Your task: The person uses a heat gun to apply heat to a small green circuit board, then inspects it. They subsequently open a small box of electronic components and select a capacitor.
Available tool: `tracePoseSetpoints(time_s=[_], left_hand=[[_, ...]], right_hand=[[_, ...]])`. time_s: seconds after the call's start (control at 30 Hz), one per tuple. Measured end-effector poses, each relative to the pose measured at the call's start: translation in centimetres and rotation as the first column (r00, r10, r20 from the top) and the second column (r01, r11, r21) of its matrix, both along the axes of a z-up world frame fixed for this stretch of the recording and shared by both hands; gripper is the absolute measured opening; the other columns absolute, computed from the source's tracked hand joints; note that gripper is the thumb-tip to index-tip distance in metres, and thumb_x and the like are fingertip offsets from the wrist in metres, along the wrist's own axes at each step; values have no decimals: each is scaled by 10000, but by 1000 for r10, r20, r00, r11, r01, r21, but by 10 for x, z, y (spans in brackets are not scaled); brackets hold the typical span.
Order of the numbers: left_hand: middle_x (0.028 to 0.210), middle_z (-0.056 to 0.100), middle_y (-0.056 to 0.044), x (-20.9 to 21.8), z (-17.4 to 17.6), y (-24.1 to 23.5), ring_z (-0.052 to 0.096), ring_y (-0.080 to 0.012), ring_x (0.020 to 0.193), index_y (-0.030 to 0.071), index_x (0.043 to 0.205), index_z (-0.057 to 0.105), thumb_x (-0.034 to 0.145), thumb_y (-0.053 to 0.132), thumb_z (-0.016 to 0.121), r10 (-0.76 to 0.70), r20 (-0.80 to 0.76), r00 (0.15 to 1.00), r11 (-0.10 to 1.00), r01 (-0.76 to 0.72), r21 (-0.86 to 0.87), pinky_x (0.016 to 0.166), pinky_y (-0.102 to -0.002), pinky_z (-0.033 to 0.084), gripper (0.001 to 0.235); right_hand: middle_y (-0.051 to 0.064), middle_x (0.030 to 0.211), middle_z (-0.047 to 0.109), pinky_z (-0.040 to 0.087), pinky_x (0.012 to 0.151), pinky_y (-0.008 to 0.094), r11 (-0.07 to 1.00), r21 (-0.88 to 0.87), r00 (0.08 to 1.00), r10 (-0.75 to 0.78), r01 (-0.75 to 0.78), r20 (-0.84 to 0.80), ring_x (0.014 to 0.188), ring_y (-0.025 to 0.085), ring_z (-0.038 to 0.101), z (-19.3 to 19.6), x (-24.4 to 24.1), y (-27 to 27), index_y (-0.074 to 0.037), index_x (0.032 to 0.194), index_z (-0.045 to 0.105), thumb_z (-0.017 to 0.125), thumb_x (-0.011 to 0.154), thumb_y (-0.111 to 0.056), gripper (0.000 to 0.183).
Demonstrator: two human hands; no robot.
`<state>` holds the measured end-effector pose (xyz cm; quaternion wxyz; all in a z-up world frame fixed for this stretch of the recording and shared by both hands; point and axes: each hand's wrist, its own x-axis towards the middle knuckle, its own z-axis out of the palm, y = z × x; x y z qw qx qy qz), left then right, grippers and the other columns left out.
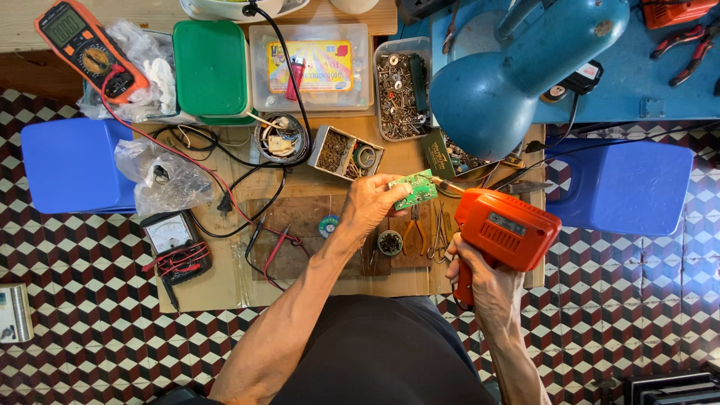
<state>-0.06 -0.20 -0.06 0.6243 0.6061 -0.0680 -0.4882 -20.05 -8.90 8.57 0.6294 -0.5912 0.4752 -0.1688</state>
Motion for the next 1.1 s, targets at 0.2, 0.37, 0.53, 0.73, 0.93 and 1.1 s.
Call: tracePoseSetpoints(time_s=[0.2, 0.37, 0.53, 0.73, 0.93, 1.1], left_hand=[[991, 759, -113, 4, 4, 0, 730, -130, 821, -58, 1187, 696, 872, 213, 738, -7, -77, 997, 1000, 8, 10, 665, -242, 649, 418], [983, 763, -111, 3, 10, 1, 728, -130, 810, -54, 1186, 699, 876, 218, 737, -8, -75, 997, 1000, 9, 12, 666, -238, 644, 415], [987, 756, -103, 1, 15, 1, 711, -117, 816, -52, 1175, 704, 885, 214, 731, -9, -64, 998, 1000, 7, -28, 671, -238, 636, 394], [992, 760, -102, 2, 17, 0, 717, -113, 830, -47, 1188, 690, 884, 210, 725, -22, -55, 998, 1000, 21, -22, 669, -236, 632, 399], [986, 760, -115, 1, 15, 0, 720, -123, 810, -64, 1190, 694, 884, 213, 732, -10, -64, 998, 1000, 10, -5, 661, -236, 637, 414], [981, 764, -120, 2, 15, 1, 731, -129, 798, -63, 1208, 685, 881, 220, 733, -2, -68, 998, 1000, 2, 4, 666, -235, 642, 435]], right_hand=[[169, 926, 743, 611, 517, 309, 996, 54, 983, -85, 78, 161, 584, 185, 692, -3, -9, -5, 3, 1121, 635, 722, 898, -118, 269], [181, 932, 740, 605, 493, 315, 997, 48, 987, -65, 58, 145, 588, 185, 695, -9, -14, -8, 9, 1113, 647, 716, 904, -127, 259], [168, 910, 750, 602, 488, 315, 997, 58, 992, -66, 60, 105, 574, 179, 693, -12, -15, -3, 7, 1106, 644, 717, 898, -135, 262], [153, 891, 751, 610, 497, 308, 998, 44, 989, -44, 38, 140, 581, 168, 701, -12, -17, -1, -6, 1104, 643, 707, 907, -133, 244], [137, 838, 723, 635, 527, 320, 999, 38, 990, -44, 39, 135, 591, 171, 710, -17, -19, 0, 2, 1080, 661, 728, 897, -114, 227], [134, 824, 726, 632, 515, 321, 997, 61, 990, -62, 54, 123, 587, 170, 711, -19, -20, 2, -4, 1068, 663, 729, 892, -128, 225]])
